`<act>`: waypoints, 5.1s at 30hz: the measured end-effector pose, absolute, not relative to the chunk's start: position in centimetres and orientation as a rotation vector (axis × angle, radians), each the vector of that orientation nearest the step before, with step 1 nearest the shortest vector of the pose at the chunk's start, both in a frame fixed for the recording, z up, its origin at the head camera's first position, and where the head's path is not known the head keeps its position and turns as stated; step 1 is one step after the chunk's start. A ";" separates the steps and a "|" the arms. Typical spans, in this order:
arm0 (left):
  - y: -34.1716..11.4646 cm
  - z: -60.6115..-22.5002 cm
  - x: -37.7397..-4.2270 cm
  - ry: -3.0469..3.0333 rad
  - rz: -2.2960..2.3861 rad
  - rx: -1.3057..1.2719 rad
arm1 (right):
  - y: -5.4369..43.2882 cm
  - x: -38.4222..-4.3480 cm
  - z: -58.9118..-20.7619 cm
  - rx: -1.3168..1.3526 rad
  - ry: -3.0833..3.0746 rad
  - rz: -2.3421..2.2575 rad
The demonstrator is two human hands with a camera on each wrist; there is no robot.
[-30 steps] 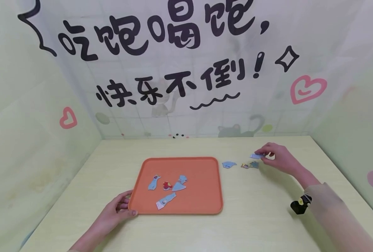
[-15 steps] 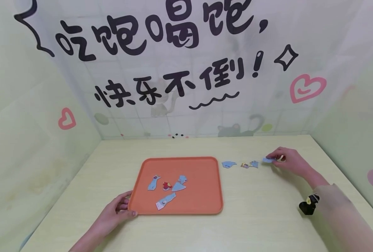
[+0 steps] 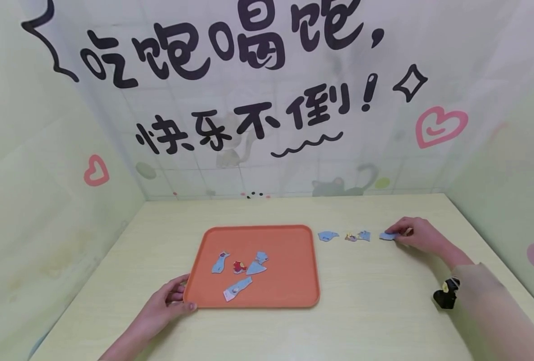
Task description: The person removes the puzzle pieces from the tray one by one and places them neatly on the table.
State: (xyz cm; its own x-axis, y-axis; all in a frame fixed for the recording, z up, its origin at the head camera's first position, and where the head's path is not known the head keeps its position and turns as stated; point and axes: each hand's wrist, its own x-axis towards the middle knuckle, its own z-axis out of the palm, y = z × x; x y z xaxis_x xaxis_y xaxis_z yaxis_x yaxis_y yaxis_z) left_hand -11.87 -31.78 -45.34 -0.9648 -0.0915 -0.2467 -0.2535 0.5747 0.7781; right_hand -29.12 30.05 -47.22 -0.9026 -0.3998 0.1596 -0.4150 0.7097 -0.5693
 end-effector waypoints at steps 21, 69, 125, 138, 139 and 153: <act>-32.0 -45.5 -11.9 2.626 1.335 -0.293 | 29.2 -29.6 -46.8 0.698 -2.970 1.053; -31.9 -45.5 -12.0 2.630 1.341 -0.273 | 27.4 -30.5 -45.1 0.778 -3.025 1.041; -31.8 -45.3 -12.1 2.642 1.322 -0.264 | -5.0 -24.3 -43.6 1.981 -2.624 0.316; -31.7 -45.2 -11.8 2.634 1.334 -0.282 | -5.0 -24.1 -43.8 1.945 -2.678 0.366; -31.7 -45.1 -11.8 2.637 1.332 -0.283 | -5.0 -24.1 -43.8 1.935 -2.685 0.373; -31.8 -45.1 -11.7 2.634 1.344 -0.276 | -3.0 -24.4 -42.6 1.783 -2.735 0.528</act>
